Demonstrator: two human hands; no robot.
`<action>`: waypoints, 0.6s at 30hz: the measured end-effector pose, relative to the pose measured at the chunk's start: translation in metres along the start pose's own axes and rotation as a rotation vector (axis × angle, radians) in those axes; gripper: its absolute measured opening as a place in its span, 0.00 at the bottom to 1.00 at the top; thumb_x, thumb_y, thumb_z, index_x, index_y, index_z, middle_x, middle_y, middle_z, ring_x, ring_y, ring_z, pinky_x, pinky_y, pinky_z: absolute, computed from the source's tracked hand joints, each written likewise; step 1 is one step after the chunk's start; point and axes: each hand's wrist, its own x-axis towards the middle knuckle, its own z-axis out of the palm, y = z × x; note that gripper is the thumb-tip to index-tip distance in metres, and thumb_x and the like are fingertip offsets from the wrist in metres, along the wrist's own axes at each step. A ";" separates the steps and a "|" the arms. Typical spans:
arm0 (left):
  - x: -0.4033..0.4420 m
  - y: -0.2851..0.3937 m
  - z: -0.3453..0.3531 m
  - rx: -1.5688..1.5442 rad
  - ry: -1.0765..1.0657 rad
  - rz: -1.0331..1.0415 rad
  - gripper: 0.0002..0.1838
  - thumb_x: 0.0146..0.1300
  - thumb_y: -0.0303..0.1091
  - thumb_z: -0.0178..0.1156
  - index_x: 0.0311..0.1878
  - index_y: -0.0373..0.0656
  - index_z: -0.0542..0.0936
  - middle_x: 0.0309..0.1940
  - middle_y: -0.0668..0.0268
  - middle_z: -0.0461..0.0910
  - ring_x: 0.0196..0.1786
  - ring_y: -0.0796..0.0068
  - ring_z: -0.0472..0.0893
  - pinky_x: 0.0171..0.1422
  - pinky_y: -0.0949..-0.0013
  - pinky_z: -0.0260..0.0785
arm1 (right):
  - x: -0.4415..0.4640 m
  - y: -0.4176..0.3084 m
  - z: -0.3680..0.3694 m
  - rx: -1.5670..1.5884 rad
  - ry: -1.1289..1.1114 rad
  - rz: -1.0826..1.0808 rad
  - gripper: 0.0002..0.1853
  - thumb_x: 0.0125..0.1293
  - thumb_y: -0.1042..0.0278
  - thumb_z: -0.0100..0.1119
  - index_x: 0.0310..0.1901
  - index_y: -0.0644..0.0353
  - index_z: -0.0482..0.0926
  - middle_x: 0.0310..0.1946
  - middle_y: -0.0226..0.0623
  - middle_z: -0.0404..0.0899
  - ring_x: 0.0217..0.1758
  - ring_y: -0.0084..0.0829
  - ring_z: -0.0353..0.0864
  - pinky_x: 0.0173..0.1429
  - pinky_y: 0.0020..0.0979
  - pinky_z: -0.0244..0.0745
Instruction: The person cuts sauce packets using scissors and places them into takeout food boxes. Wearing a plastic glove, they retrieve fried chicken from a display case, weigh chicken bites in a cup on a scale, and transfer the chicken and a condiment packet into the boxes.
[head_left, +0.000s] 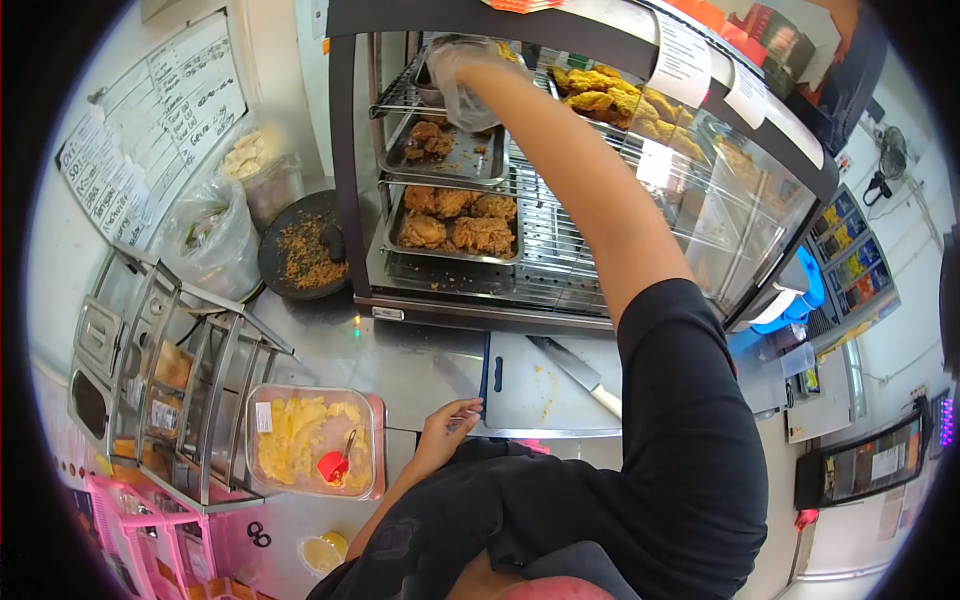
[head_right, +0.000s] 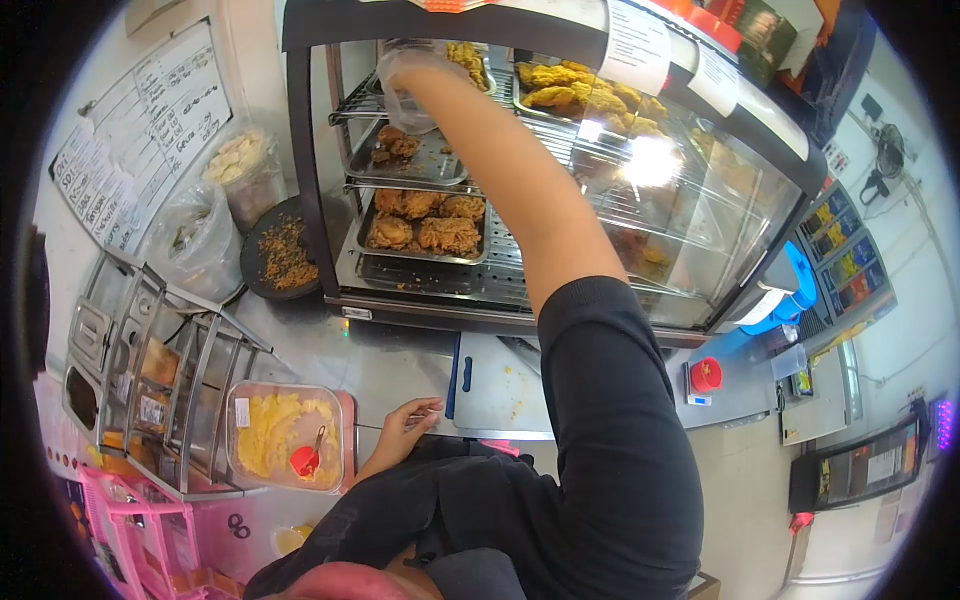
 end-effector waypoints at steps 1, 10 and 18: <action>0.000 0.000 0.000 0.008 -0.001 0.005 0.17 0.63 0.31 0.58 0.55 0.40 0.76 0.46 0.63 0.81 0.47 0.76 0.78 0.54 0.71 0.68 | -0.005 -0.001 0.000 -0.005 0.010 0.021 0.24 0.57 0.61 0.54 0.56 0.59 0.71 0.54 0.45 0.72 0.55 0.41 0.75 0.57 0.37 0.69; -0.001 0.001 0.002 0.000 -0.021 -0.003 0.18 0.64 0.36 0.57 0.55 0.41 0.76 0.46 0.66 0.80 0.47 0.78 0.77 0.56 0.72 0.67 | 0.041 0.024 0.067 0.023 0.805 0.307 0.25 0.55 0.59 0.55 0.55 0.59 0.73 0.54 0.46 0.74 0.53 0.42 0.76 0.60 0.37 0.69; 0.003 -0.006 0.005 -0.007 -0.028 -0.018 0.17 0.64 0.33 0.57 0.55 0.40 0.76 0.46 0.65 0.79 0.48 0.78 0.77 0.56 0.72 0.67 | 0.007 0.029 0.040 0.352 1.219 0.347 0.23 0.54 0.57 0.57 0.51 0.59 0.76 0.49 0.45 0.77 0.49 0.42 0.78 0.58 0.38 0.70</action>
